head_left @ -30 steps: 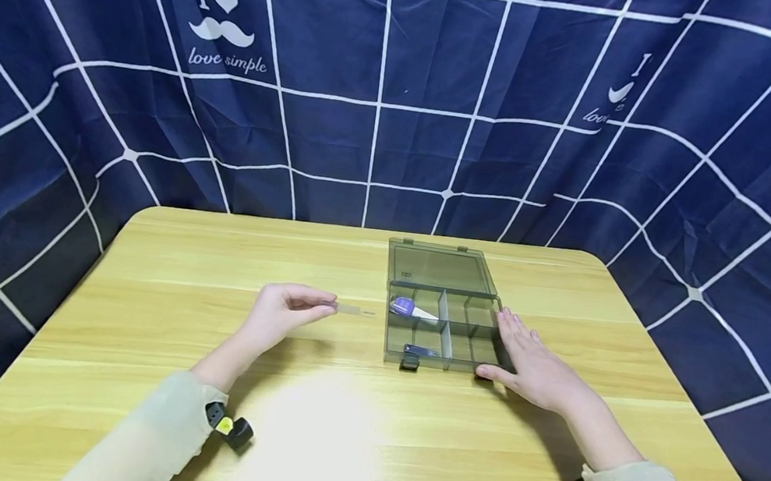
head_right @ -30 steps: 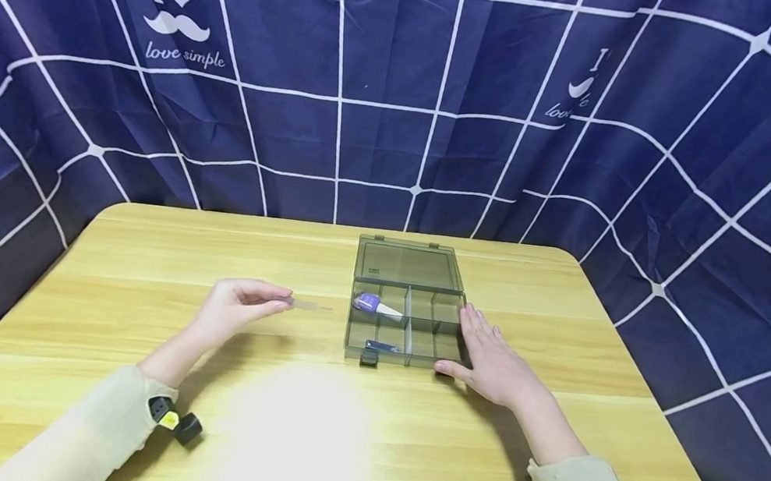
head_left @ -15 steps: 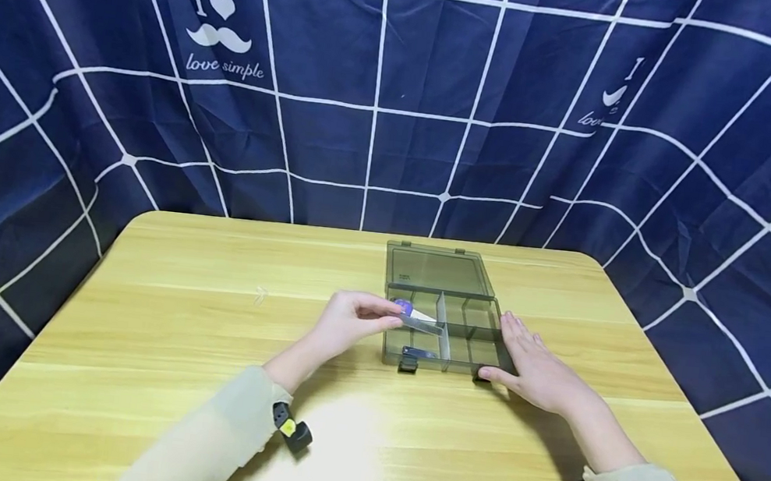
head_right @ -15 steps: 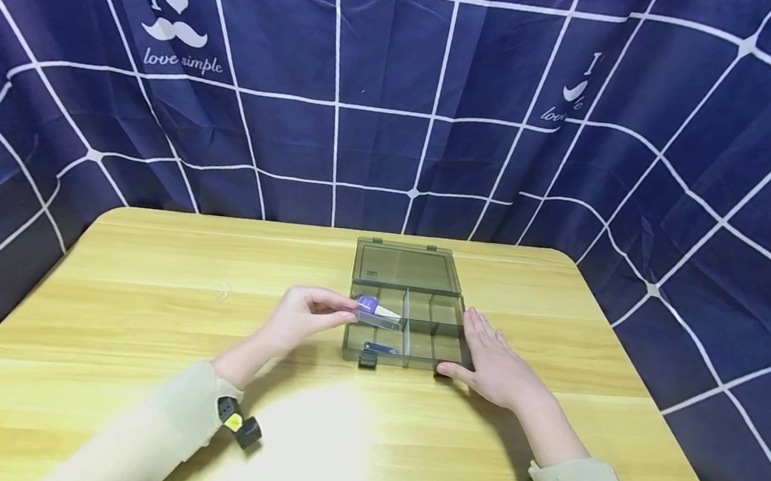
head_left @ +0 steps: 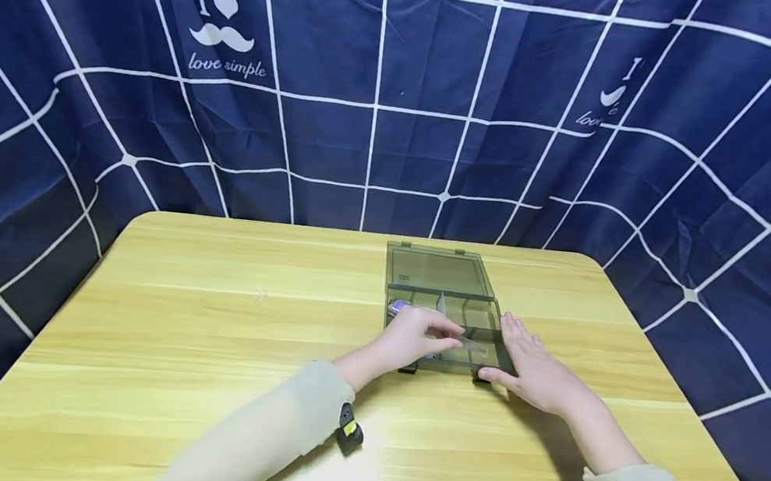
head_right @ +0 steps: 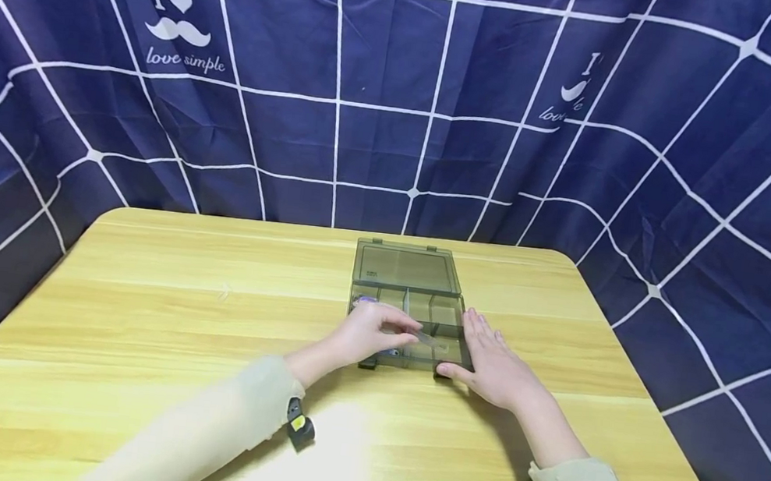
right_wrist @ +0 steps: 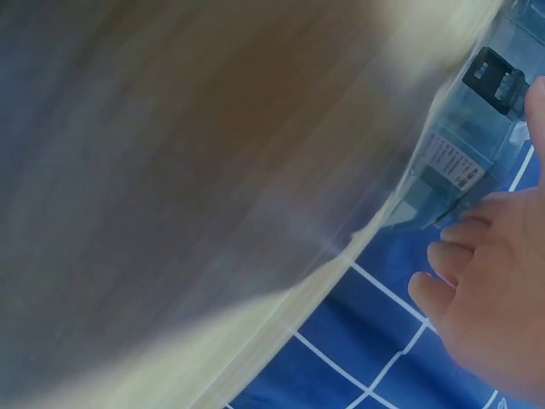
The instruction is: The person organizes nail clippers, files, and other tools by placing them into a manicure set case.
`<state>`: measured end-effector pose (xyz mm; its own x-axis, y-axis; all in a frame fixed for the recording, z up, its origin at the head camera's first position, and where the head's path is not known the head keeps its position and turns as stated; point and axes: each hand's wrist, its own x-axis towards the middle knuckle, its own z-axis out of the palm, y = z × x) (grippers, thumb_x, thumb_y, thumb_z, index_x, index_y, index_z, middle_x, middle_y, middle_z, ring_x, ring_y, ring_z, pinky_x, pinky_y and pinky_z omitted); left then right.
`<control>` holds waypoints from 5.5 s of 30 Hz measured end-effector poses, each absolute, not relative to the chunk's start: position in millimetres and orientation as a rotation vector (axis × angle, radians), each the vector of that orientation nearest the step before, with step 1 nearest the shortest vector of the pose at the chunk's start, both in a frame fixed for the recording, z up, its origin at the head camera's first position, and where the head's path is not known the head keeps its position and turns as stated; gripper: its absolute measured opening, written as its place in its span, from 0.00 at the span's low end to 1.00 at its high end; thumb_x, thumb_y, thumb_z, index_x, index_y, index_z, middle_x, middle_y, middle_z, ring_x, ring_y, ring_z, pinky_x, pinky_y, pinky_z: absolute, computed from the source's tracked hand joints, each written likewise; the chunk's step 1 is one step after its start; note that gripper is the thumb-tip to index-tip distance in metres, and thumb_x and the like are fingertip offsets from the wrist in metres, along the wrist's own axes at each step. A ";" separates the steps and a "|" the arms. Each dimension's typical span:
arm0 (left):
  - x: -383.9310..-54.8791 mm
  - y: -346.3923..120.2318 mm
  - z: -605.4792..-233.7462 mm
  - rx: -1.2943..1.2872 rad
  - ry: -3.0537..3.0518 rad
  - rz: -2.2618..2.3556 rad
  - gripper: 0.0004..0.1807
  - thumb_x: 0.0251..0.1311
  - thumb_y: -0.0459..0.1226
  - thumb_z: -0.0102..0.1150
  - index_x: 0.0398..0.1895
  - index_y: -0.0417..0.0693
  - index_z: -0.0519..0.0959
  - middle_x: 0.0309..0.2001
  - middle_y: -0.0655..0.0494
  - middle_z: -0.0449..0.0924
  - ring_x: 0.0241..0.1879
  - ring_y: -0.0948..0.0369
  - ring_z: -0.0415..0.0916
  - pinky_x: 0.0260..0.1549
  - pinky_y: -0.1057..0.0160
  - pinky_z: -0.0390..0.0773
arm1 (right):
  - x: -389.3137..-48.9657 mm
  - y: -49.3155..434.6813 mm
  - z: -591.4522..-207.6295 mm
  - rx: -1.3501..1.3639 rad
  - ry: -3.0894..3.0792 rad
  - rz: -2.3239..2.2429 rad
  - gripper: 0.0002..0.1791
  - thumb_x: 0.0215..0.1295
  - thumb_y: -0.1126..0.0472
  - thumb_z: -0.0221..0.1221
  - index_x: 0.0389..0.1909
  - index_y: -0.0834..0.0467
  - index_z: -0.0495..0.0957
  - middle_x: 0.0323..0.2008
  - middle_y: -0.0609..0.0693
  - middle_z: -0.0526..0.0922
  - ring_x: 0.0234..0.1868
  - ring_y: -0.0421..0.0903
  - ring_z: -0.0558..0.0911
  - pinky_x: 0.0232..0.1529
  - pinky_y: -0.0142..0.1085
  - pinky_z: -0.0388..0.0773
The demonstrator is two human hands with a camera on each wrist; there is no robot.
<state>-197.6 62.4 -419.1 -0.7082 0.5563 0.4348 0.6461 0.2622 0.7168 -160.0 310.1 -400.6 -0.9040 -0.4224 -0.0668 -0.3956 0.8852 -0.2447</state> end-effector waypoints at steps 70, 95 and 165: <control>-188.2 -101.8 -381.0 -0.756 -2.339 -1.749 0.12 0.54 0.30 0.68 0.41 0.33 0.83 0.41 0.46 0.84 0.39 0.57 0.81 0.43 0.62 0.80 | -165.2 305.2 -407.1 -0.638 2.923 -0.344 0.56 0.63 0.32 0.51 0.73 0.69 0.40 0.73 0.67 0.40 0.72 0.63 0.44 0.67 0.59 0.45; -203.1 -204.0 -433.9 -0.254 -2.670 -1.281 0.12 0.56 0.37 0.67 0.40 0.37 0.85 0.36 0.46 0.84 0.35 0.55 0.80 0.34 0.64 0.78 | -164.3 305.8 -402.0 -0.657 2.923 -0.370 0.55 0.63 0.35 0.53 0.72 0.70 0.41 0.72 0.68 0.42 0.72 0.64 0.45 0.67 0.61 0.46; -208.0 -180.1 -415.9 -0.338 -2.281 -1.756 0.13 0.60 0.30 0.62 0.45 0.28 0.80 0.39 0.34 0.82 0.32 0.67 0.81 0.37 0.75 0.77 | -161.1 304.5 -404.4 -0.646 2.941 -0.363 0.55 0.63 0.34 0.53 0.73 0.69 0.41 0.72 0.68 0.43 0.71 0.64 0.46 0.66 0.61 0.47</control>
<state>-208.0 -180.1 -415.9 -0.9438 0.0349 0.3288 0.3268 0.2497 0.9115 -161.1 304.5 -404.4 -0.9035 -0.4252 -0.0546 -0.3992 0.8808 -0.2545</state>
